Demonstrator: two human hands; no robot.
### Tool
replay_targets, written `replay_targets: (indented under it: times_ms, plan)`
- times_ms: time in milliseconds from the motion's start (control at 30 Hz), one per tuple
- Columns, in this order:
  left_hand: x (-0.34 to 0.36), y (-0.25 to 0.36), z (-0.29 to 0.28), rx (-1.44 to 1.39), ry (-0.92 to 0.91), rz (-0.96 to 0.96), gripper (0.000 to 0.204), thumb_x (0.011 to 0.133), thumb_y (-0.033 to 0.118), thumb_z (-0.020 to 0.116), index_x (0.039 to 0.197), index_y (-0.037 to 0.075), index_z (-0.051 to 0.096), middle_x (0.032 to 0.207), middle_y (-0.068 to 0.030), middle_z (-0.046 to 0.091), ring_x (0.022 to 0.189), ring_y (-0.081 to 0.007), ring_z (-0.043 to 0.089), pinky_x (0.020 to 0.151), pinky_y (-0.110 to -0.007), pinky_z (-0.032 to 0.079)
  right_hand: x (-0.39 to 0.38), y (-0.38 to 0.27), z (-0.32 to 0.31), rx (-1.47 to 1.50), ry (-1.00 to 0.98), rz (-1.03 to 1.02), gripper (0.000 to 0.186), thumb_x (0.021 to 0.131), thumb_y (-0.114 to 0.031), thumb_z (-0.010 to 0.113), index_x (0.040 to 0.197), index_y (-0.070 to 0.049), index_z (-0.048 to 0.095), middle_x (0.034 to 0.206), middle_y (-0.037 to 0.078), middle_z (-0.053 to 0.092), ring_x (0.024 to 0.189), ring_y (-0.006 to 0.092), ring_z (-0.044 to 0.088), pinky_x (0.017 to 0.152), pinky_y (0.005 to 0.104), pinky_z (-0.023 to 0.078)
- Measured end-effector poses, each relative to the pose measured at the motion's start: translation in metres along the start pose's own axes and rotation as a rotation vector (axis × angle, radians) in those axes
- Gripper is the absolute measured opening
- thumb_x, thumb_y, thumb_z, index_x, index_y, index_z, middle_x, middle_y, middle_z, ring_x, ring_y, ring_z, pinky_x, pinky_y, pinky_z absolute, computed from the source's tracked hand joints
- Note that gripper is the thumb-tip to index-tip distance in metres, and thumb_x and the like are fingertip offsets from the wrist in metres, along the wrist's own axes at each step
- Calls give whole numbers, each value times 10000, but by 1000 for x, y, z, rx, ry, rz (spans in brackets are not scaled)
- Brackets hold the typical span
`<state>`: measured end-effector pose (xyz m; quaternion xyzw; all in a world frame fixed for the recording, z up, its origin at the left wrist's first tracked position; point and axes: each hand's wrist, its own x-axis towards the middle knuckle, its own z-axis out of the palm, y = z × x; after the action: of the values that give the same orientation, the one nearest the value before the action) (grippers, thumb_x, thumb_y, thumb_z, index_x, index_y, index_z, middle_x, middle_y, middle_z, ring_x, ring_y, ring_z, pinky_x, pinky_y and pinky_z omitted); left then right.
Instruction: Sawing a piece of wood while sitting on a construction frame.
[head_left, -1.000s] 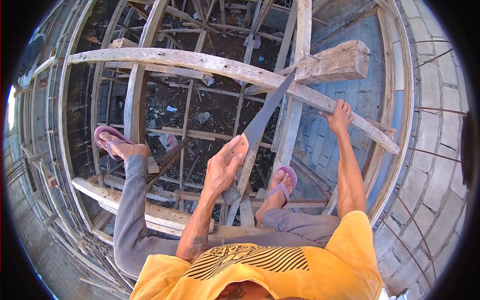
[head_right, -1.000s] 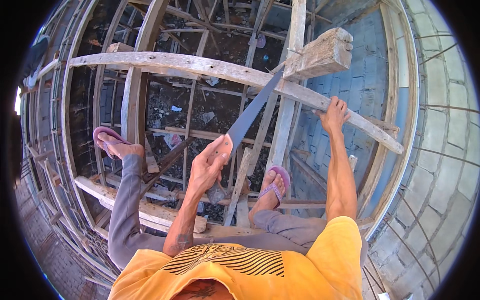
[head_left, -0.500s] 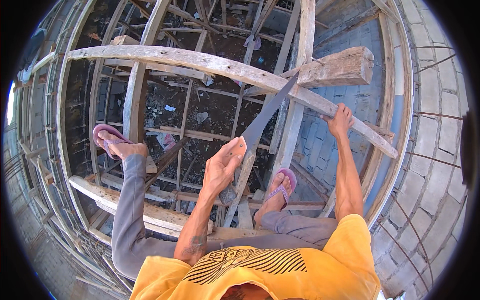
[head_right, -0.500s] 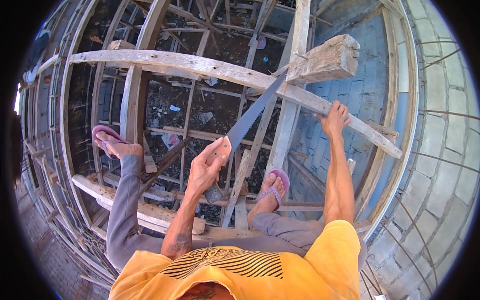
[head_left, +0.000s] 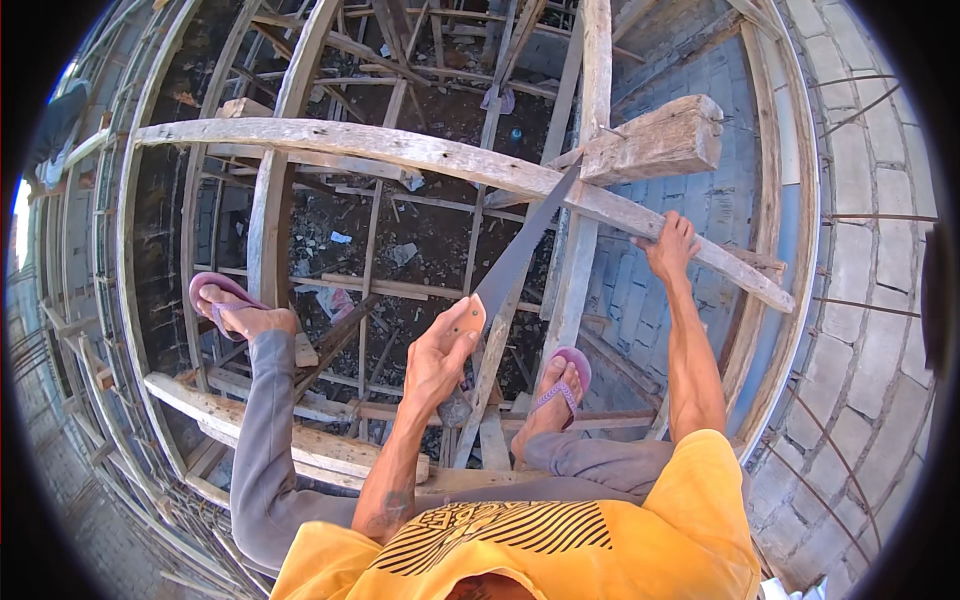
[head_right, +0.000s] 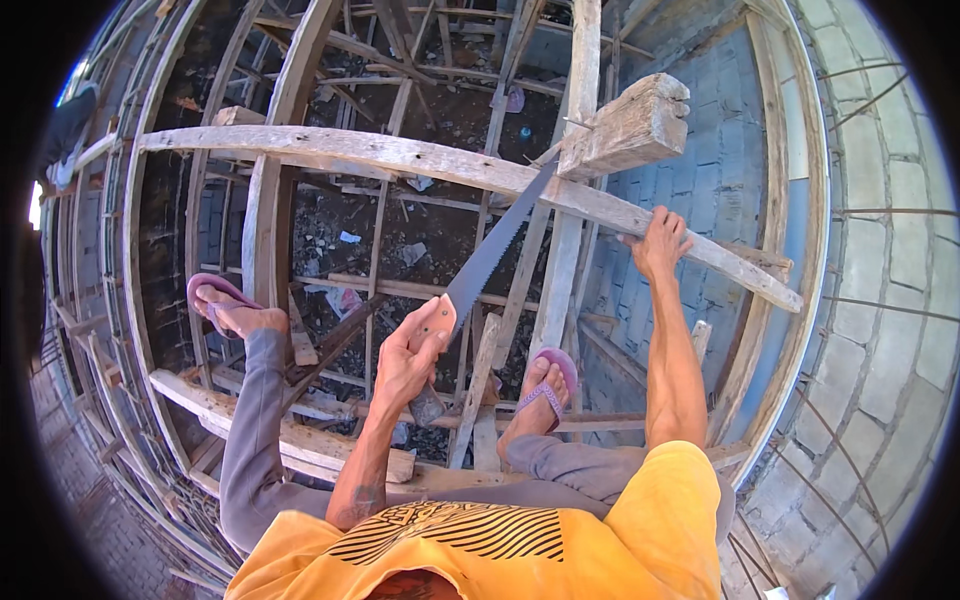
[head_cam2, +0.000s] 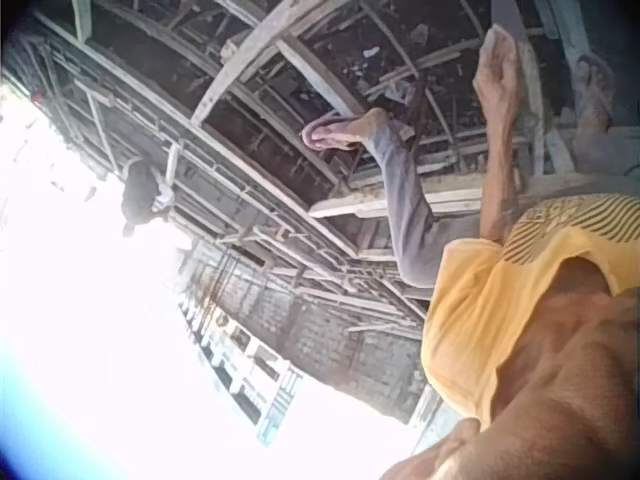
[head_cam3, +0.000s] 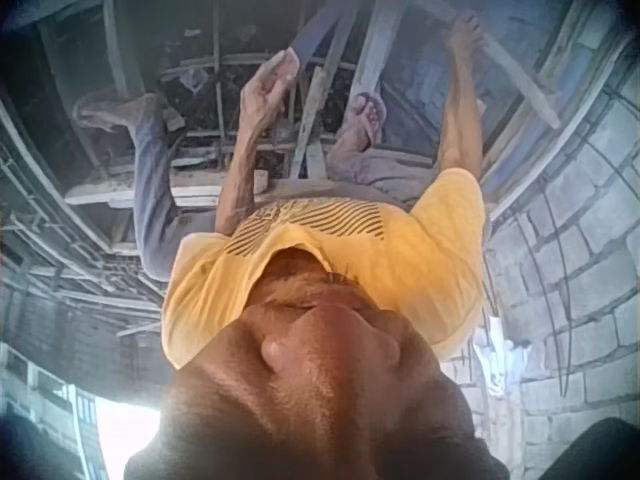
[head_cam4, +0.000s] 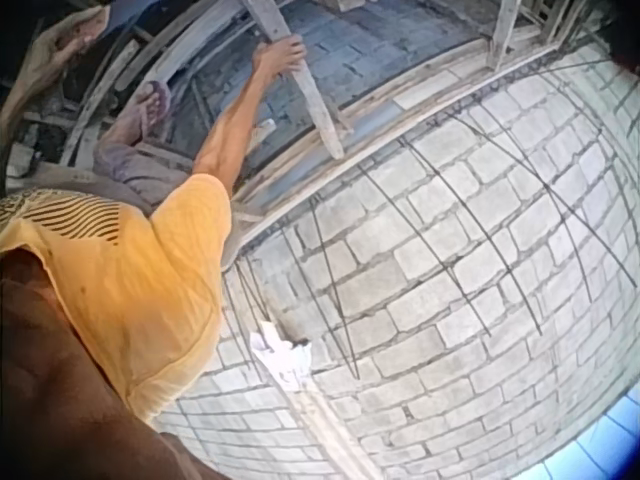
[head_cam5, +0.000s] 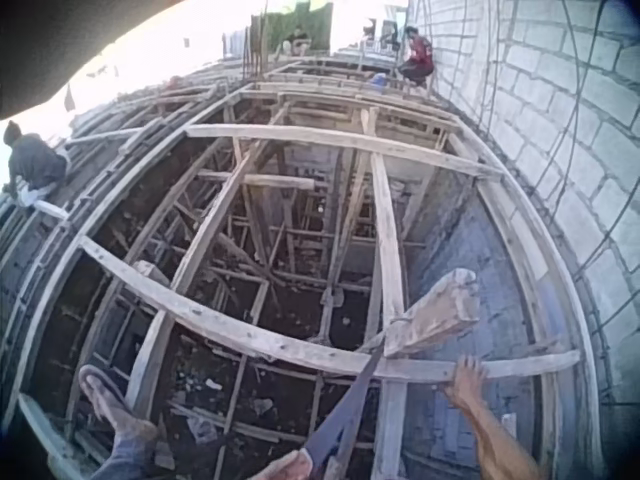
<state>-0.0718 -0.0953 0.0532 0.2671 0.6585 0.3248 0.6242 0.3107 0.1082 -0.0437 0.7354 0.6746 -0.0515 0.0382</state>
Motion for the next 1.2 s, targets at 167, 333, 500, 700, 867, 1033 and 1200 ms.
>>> replay_targets:
  times_ms: [167,333,500,700,867,1033,1200]
  plan:
    - [96,12,34,117,113,309,490,969,149,616,1450,73,554,1172,-182,733,898,-167,726,682,-319,575,3,-31,6,34,-39,-36,762,701,-358,926,1255,-96,474,1298,141,499,1331,371,400,1019,673,279]
    - [86,48,45,54,-25,88,500,968,177,626,1453,87,550,1107,-173,737,771,-168,702,702,-306,563,3,-14,-1,51,-76,-23,728,712,-317,926,1242,-101,477,1299,140,496,1344,370,390,1028,693,273]
    - [-17,-6,-10,-11,16,-31,497,985,90,615,1476,81,538,1143,-100,736,747,-99,646,554,-251,503,-1,-8,-1,9,6,-4,731,714,-341,919,1246,-94,483,1294,133,509,1327,370,411,1031,690,269]
    - [87,36,37,18,70,129,521,950,154,630,1460,91,549,855,-73,693,525,-107,565,480,-282,476,2,-32,1,29,-33,-28,759,703,-364,923,1260,-106,476,1310,126,496,1320,368,411,1029,677,271]
    - [65,25,46,-62,28,182,514,976,123,639,1476,75,528,789,-19,624,548,-77,523,468,-257,457,4,-9,-1,33,-61,-5,767,696,-387,923,1249,-118,465,1311,123,490,1332,367,400,1018,674,286]
    - [-16,-20,-5,-4,51,49,531,969,44,623,1488,68,518,891,-50,680,584,-52,562,457,-206,447,-2,-8,0,-15,9,-11,756,703,-363,922,1241,-94,464,1307,119,492,1336,371,395,1031,687,278]
    - [72,40,50,12,40,199,513,965,100,610,1470,73,525,907,-75,723,602,-112,621,498,-282,510,0,-18,0,33,-24,-4,775,689,-356,934,1247,-97,464,1325,125,484,1340,372,384,1025,704,267]
